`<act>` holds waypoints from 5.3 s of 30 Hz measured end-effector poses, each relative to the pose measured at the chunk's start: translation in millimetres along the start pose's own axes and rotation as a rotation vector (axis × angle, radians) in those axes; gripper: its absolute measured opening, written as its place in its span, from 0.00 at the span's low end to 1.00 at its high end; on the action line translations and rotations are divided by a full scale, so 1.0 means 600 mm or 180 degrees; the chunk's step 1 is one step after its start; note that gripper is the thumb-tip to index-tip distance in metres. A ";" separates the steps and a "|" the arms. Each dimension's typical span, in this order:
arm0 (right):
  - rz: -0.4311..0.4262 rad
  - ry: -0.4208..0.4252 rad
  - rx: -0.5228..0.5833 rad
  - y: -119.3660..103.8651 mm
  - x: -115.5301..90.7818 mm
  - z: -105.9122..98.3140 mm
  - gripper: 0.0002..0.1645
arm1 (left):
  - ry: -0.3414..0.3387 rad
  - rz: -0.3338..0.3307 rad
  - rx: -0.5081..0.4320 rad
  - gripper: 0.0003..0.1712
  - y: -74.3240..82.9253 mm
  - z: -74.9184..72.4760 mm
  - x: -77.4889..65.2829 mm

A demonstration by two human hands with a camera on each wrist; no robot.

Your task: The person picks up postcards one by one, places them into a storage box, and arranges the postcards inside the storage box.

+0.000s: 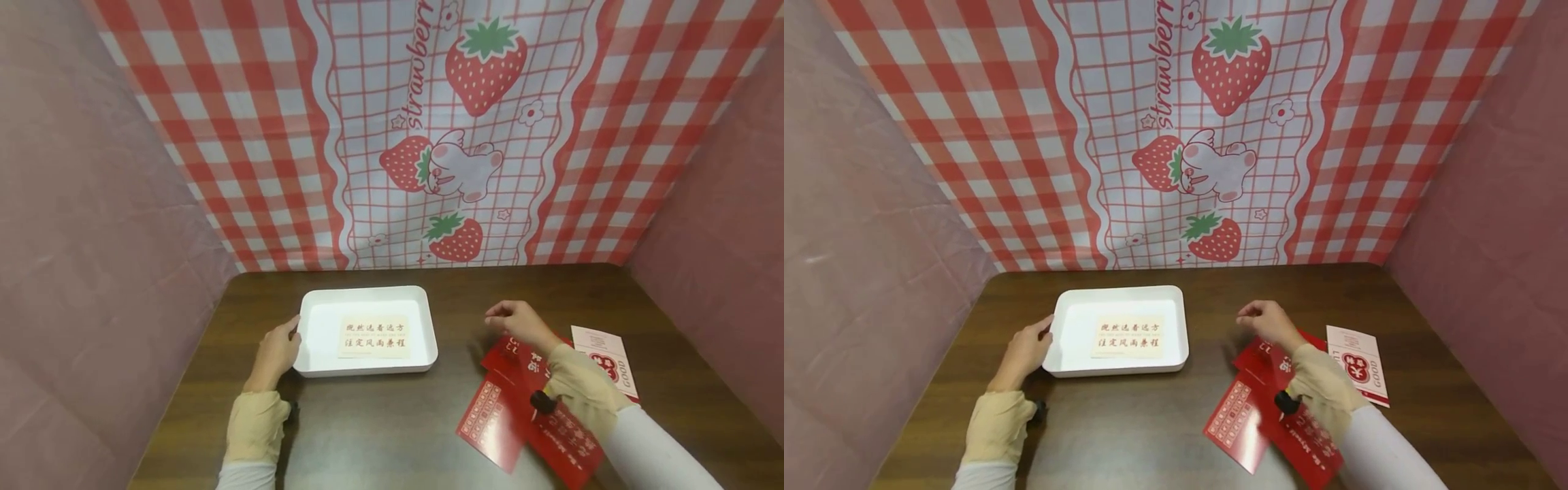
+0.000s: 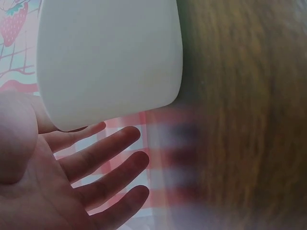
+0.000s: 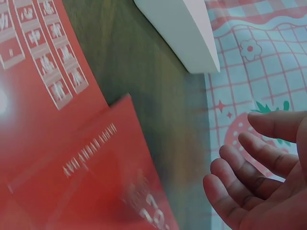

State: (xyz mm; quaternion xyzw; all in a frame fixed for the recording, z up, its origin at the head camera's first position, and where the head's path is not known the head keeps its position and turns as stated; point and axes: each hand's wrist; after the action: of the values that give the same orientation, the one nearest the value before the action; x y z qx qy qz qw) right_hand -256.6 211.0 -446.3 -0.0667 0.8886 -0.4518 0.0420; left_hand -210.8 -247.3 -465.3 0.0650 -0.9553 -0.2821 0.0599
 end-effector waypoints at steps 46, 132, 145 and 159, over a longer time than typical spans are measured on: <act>0.0082 -0.0441 -0.1842 0.065 -0.034 -0.055 0.62 | -0.0042 -0.0051 0.0030 0.28 -0.001 0.003 -0.005; 0.0010 0.0227 -0.1314 0.127 -0.021 -0.093 0.13 | -0.0024 -0.0059 0.0003 0.28 0.001 0.004 -0.003; 0.0014 0.0316 -0.0946 0.128 -0.015 -0.111 0.14 | -0.0034 -0.0083 -0.0002 0.28 0.003 0.002 -0.002; 0.0370 0.0019 -0.0050 0.124 -0.021 -0.120 0.25 | -0.0035 -0.0070 -0.0008 0.27 0.001 0.002 -0.004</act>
State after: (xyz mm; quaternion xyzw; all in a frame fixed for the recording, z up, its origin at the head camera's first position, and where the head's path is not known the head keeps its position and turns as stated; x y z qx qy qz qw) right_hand -259.9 313.6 -464.1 -0.0140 0.8947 -0.4418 0.0649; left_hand -208.8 -245.7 -466.2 0.0738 -0.9545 -0.2843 0.0517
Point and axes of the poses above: each hand's wrist, its own x-axis towards the middle knuckle, its own z-axis out of the palm, y = z × x, and after that the axes turned 5 degrees about y, right-handed
